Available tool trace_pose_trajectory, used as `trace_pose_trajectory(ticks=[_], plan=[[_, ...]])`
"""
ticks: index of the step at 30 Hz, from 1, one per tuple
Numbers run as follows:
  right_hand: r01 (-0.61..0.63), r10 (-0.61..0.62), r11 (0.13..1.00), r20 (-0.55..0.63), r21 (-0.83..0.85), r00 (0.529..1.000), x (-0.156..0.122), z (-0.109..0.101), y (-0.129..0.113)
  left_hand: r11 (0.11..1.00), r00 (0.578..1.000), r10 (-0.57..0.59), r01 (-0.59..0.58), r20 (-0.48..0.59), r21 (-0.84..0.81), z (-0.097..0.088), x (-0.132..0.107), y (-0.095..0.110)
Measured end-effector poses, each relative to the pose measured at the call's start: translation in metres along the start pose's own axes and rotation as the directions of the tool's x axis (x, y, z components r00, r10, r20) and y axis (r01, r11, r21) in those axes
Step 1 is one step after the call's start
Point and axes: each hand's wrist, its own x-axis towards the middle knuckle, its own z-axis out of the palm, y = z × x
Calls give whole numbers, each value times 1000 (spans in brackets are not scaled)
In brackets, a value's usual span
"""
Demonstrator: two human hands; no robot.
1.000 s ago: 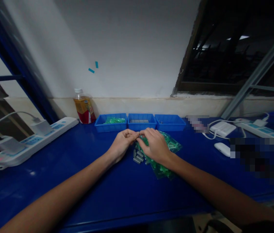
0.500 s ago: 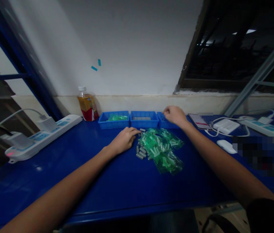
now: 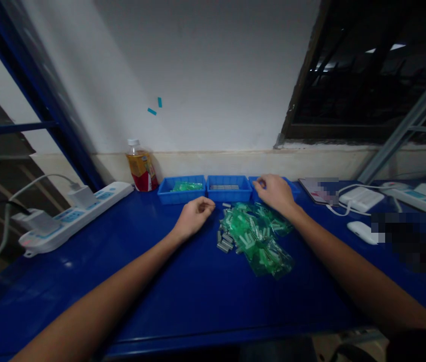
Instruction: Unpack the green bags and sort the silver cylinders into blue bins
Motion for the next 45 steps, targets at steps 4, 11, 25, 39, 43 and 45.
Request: trace_pose_trajectory(ticks=[4, 11, 25, 39, 43, 45], plan=[[495, -464, 858, -205, 140, 862, -52, 3, -39, 941, 992, -122, 109, -20, -322, 9, -2, 10], [588, -529, 747, -258, 311, 808, -63, 10, -66, 648, 977, -181, 202, 108, -735, 13, -7, 26], [-93, 99, 993, 96, -67, 990, 15, -11, 18, 864, 938, 261, -333, 229, 377, 13, 18, -4], [-172, 181, 982, 122, -80, 976, 34, 11, 48, 848, 960, 233, -279, 157, 450, 15, 21, -17], [187, -171, 980, -194, 72, 966, -12, 3, 11, 881, 954, 278, -298, 109, 367, 13, 18, -5], [377, -342, 914, -219, 148, 914, -34, 4, -13, 922, 960, 279, -277, 34, 269, 13, 14, 4]])
